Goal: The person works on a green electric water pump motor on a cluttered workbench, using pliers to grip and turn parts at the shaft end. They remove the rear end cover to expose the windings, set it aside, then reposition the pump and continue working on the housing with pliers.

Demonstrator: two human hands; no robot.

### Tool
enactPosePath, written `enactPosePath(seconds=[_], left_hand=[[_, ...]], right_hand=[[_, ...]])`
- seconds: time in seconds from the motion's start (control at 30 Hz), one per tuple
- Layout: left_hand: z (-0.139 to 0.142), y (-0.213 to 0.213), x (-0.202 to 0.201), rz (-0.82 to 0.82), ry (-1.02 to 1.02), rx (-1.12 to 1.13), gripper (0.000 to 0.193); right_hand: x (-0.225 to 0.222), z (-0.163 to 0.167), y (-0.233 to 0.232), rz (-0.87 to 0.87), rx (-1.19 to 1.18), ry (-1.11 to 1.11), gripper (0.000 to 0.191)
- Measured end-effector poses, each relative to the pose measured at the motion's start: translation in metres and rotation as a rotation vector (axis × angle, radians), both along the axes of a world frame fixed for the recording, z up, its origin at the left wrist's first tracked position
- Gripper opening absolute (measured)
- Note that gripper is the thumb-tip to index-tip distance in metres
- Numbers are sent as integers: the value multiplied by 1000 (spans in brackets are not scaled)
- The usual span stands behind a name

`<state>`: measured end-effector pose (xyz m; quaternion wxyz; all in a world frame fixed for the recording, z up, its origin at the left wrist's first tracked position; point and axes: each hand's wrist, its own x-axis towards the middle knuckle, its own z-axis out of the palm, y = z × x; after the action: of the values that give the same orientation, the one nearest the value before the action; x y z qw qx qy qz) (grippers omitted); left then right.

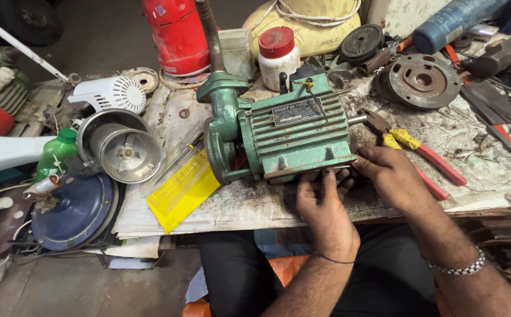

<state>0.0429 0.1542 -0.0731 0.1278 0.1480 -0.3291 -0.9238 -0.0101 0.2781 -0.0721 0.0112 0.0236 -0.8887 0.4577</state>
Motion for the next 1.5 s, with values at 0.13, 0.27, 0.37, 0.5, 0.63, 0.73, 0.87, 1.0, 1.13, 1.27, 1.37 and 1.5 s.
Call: enactPosePath(seconds=[0.13, 0.27, 0.37, 0.5, 0.63, 0.73, 0.87, 1.0, 1.13, 1.27, 1.37, 1.5], left_hand=[[-4, 0, -8, 28, 56, -65, 10], [-9, 4, -12, 67, 21, -71, 8], [-11, 7, -15, 94, 36, -64, 9], [-12, 6, -17, 93, 28, -67, 11], [-11, 5, -17, 91, -14, -73, 13], [-6, 1, -14, 71, 34, -83, 16], [5, -16, 6, -129, 42, -75, 19], [17, -43, 32, -337, 14, -844, 18], [25, -54, 33, 218, 706, -1651, 14], [27, -56, 12, 238, 808, -1994, 31], [25, -60, -2, 363, 855, -2093, 28], [20, -66, -10, 429, 961, -2161, 25]], right_hand=[[2, 8, 3, 51, -161, -108, 29], [7, 26, 14, 282, -199, 13, 24], [10, 34, 13, 280, 38, 201, 22], [14, 34, 2, 109, 173, 207, 20], [17, 33, -6, 30, 205, 165, 20], [15, 38, -3, 80, 196, 125, 23], [14, 46, 10, 350, 92, 457, 38], [14, 44, 13, 258, 231, 402, 30], [15, 37, 9, 234, 369, 575, 29], [20, 34, 8, 229, 418, 737, 37], [25, 30, 3, 158, 497, 806, 28], [28, 25, 0, 152, 572, 960, 20]])
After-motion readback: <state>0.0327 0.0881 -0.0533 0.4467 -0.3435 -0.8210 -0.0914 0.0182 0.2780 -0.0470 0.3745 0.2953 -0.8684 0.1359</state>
